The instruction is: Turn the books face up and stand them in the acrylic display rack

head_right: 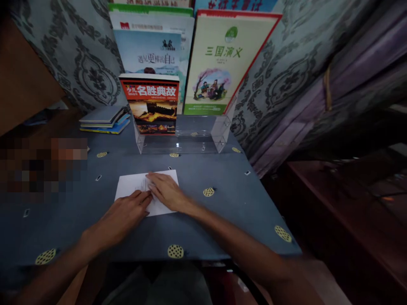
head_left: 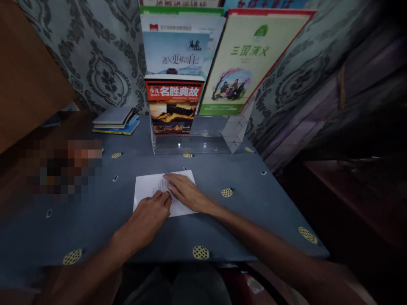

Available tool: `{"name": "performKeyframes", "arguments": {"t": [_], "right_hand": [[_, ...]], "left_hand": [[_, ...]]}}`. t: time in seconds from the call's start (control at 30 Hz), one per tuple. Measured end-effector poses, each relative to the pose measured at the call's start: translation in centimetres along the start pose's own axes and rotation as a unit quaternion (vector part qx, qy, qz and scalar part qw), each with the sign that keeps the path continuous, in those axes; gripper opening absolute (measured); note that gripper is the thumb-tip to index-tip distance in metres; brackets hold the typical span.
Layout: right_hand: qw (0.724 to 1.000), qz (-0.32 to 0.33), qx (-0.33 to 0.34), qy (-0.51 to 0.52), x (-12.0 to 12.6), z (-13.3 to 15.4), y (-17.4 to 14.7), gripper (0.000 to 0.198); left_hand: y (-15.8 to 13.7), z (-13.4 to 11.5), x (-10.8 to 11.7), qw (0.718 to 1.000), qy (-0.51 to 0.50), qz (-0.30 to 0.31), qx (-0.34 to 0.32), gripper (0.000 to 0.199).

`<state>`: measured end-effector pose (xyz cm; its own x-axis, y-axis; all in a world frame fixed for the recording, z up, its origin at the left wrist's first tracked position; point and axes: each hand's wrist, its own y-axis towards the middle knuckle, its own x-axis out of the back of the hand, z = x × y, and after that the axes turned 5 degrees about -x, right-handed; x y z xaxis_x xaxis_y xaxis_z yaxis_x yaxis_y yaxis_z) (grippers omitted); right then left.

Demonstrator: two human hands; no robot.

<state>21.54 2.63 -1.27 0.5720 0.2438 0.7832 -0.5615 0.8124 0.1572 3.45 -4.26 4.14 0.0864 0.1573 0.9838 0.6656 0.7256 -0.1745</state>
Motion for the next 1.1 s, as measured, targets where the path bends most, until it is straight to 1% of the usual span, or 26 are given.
{"name": "performKeyframes", "arguments": {"t": [0.1, 0.17, 0.27, 0.37, 0.5, 0.6, 0.77, 0.87, 0.97, 1.1], "right_hand": [[0.994, -0.042, -0.021, -0.094, 0.7, -1.8, -1.5, 0.042], [0.990, -0.054, -0.037, -0.128, 1.1, -2.3, -2.1, 0.042], [0.985, -0.068, -0.055, -0.147, 1.5, -2.3, -2.5, 0.040], [0.984, -0.075, -0.059, -0.148, 1.6, -2.1, -2.5, 0.041], [0.985, -0.076, -0.058, -0.146, 1.7, -2.0, -2.5, 0.042], [0.985, -0.070, -0.060, -0.148, 1.8, -2.1, -2.5, 0.040], [0.986, -0.052, -0.063, -0.147, 2.1, -2.2, -2.6, 0.039], [0.987, -0.044, -0.053, -0.147, 2.3, -2.3, -2.8, 0.039], [0.987, -0.041, -0.038, -0.149, 2.4, -2.7, -3.0, 0.039], [0.987, -0.043, -0.022, -0.151, 2.3, -3.2, -3.1, 0.039]], "left_hand": [[0.6, 0.1, 0.1, 1.000, -0.008, 0.002, -0.003, 0.030], [1.3, 0.2, 0.3, 1.000, -0.006, -0.002, 0.002, 0.027], [2.8, 0.4, -0.2, 0.999, 0.013, -0.034, 0.004, 0.024], [4.5, 0.5, -1.2, 0.997, 0.032, -0.071, -0.003, 0.026], [5.3, 1.0, -2.1, 0.995, 0.057, -0.077, 0.010, 0.030], [4.3, 1.9, -1.9, 0.994, 0.079, -0.063, 0.042, 0.029], [0.8, 4.6, -1.3, 0.987, 0.083, -0.048, 0.127, 0.033], [-1.0, 6.1, -1.5, 0.980, 0.080, -0.048, 0.175, 0.034], [-1.8, 7.0, -2.1, 0.978, 0.060, -0.062, 0.188, 0.034], [-1.9, 7.3, -2.6, 0.979, 0.053, -0.075, 0.184, 0.035]]}}
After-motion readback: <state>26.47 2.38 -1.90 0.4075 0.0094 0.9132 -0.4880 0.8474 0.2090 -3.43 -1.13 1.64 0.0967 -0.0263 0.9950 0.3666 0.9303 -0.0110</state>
